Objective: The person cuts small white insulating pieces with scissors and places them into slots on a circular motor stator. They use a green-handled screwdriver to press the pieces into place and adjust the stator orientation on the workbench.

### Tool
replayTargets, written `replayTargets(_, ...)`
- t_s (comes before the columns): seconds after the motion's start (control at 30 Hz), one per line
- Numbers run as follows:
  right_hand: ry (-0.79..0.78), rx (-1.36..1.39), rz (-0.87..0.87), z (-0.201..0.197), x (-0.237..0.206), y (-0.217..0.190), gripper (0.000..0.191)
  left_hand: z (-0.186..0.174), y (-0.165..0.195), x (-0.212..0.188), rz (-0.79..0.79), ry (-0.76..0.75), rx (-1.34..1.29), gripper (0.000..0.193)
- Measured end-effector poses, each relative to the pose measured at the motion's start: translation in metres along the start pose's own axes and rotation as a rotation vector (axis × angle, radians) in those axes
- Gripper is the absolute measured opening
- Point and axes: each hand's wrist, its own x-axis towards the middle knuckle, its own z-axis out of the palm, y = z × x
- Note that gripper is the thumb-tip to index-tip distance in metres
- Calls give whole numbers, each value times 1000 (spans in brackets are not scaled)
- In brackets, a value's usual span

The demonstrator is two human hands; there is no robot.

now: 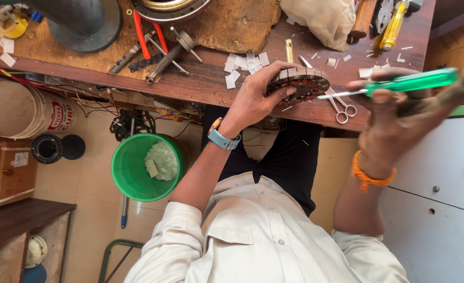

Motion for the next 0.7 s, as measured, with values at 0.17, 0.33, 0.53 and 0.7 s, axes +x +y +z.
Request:
replayTargets(0.17, -118, -125, -82, 18, 6, 31, 76, -1, -1, 0, -60, 12, 18, 40)
replayTargets(0.33, -247, -163, 7, 26, 12, 38, 76, 0, -3, -2, 9, 11, 62, 43)
replayTargets(0.53, -426, -174, 102, 16, 31, 22, 72, -3, -3, 1, -8, -3, 58, 41)
replayTargets(0.7, -461, -225, 111, 18, 41, 11, 68, -4, 1, 1, 4, -10, 52, 42)
